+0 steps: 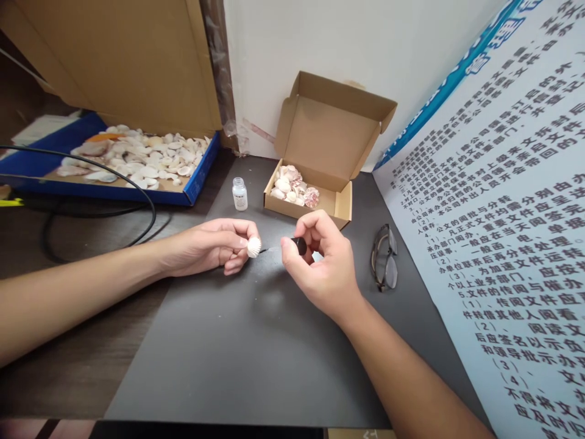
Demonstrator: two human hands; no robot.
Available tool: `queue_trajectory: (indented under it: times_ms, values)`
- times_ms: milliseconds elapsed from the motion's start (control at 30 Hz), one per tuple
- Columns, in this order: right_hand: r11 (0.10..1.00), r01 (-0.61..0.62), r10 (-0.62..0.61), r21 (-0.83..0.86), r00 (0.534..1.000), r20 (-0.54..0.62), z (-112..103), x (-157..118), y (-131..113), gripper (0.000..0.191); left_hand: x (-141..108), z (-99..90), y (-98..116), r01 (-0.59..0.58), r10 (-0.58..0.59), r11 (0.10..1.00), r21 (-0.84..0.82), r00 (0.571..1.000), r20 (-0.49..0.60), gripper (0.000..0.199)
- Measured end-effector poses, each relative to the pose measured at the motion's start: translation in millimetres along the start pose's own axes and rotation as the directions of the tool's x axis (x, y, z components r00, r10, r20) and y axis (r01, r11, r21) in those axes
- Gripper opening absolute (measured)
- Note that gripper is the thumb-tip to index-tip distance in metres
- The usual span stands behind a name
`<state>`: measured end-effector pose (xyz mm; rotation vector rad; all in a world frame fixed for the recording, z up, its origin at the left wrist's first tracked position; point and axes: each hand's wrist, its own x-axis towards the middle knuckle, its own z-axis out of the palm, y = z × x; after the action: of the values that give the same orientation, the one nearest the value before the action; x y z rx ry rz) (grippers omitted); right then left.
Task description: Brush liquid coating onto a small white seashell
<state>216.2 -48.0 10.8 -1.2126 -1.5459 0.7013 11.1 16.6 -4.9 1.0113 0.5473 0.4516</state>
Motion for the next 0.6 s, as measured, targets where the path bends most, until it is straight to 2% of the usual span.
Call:
queue_trajectory:
  times_ms: [100, 267, 433, 600]
  values:
    - [0.998, -0.002, 0.001, 0.067, 1.0, 0.006, -0.2, -0.2, 0.1, 0.015, 0.2, -0.3, -0.3, -0.001, 0.001, 1.0, 0.002, 1.0, -0.003, 0.007]
    - [1.0, -0.011, 0.011, 0.005, 1.0, 0.016, -0.1, 0.0, -0.5, 0.019, 0.1, -0.8, -0.9, -0.001, 0.001, 1.0, 0.011, 1.0, 0.006, 0.007]
    - [0.998, 0.013, -0.014, 0.069, 1.0, 0.021, 0.1, 1.1, -0.4, 0.015, 0.1, -0.8, -0.9, 0.004, -0.005, 1.0, 0.022, 1.0, 0.006, 0.008]
    - [0.999, 0.019, -0.019, 0.046, 1.0, 0.001, 0.0, 1.0, -1.4, 0.017, 0.0, -0.5, 0.0, 0.008, -0.008, 0.999, 0.04, 1.0, 0.002, 0.01]
